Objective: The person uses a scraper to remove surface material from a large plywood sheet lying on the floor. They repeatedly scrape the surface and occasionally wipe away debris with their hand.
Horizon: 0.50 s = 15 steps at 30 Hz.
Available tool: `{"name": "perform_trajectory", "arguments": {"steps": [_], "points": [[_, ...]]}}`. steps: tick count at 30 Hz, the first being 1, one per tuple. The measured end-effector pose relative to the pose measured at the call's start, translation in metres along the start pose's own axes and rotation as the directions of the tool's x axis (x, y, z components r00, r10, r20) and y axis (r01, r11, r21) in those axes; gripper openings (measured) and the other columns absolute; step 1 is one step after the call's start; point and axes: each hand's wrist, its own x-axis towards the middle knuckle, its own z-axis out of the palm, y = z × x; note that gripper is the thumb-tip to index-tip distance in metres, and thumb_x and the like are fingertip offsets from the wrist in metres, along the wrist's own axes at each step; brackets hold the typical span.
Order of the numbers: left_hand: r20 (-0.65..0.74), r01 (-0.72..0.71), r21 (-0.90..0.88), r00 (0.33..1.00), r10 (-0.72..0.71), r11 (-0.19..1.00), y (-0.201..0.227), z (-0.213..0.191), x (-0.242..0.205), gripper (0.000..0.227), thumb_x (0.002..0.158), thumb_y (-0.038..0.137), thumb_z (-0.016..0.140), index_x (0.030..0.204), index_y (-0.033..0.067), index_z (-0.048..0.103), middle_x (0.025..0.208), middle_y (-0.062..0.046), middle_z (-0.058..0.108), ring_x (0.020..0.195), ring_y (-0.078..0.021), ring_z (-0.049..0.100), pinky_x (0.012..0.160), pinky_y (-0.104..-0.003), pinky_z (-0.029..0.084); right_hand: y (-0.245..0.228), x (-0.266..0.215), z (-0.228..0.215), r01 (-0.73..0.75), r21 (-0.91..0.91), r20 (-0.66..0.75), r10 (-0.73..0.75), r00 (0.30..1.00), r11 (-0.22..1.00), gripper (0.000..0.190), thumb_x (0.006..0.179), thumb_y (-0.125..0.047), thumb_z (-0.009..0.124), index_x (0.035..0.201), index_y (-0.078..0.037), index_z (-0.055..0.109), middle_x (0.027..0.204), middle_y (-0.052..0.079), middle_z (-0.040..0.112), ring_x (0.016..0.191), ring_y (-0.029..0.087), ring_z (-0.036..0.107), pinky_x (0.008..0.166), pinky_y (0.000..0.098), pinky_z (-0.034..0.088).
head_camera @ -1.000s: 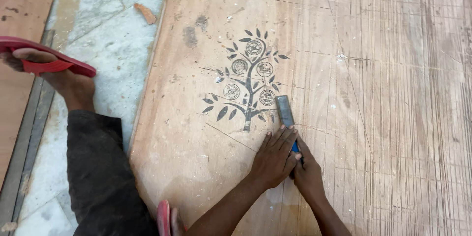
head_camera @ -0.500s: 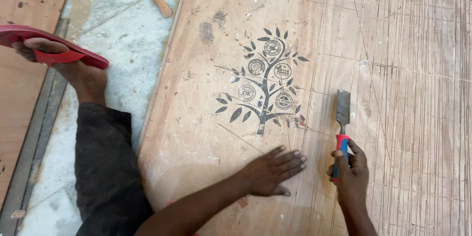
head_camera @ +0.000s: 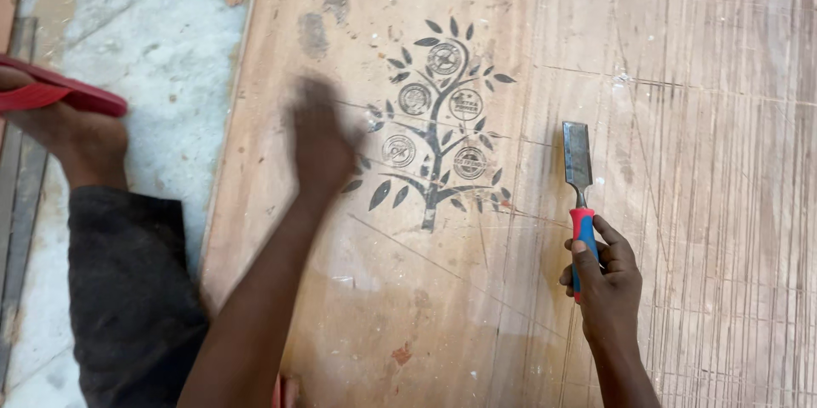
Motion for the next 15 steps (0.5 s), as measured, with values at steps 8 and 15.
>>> {"name": "perform_trajectory", "arguments": {"steps": [8, 15], "points": [[0.155, -0.551, -0.715, 0.474, 0.867, 0.43, 0.247, -0.04, -0.134, 0.091, 0.096, 0.06, 0.058, 0.161, 0.0046, 0.026, 0.171, -0.012, 0.018, 0.161, -0.0264, 0.013, 0.133, -0.048, 0.006, -0.002, 0.006, -0.03, 0.03, 0.009, -0.088, -0.029, 0.996, 1.0, 0.052, 0.1, -0.014, 0.06, 0.149, 0.0, 0.05, 0.102, 0.013, 0.07, 0.062, 0.012, 0.06, 0.049, 0.0282, 0.046], [0.312, -0.263, -0.563, 0.81, 0.497, 0.783, 0.141, -0.042, -0.029, 0.09, 0.093, 0.054, 0.061, 0.161, 0.0049, 0.026, 0.171, -0.015, 0.02, 0.159, -0.0283, 0.014, 0.128, -0.049, 0.01, -0.004, 0.008, -0.027, -0.047, -0.022, -0.052, 0.046, 0.998, 0.999, 0.054, 0.095, -0.014, 0.062, 0.146, -0.001, 0.051, 0.099, 0.014, 0.071, 0.059, 0.013, 0.062, 0.047, 0.0294, 0.046]]}}
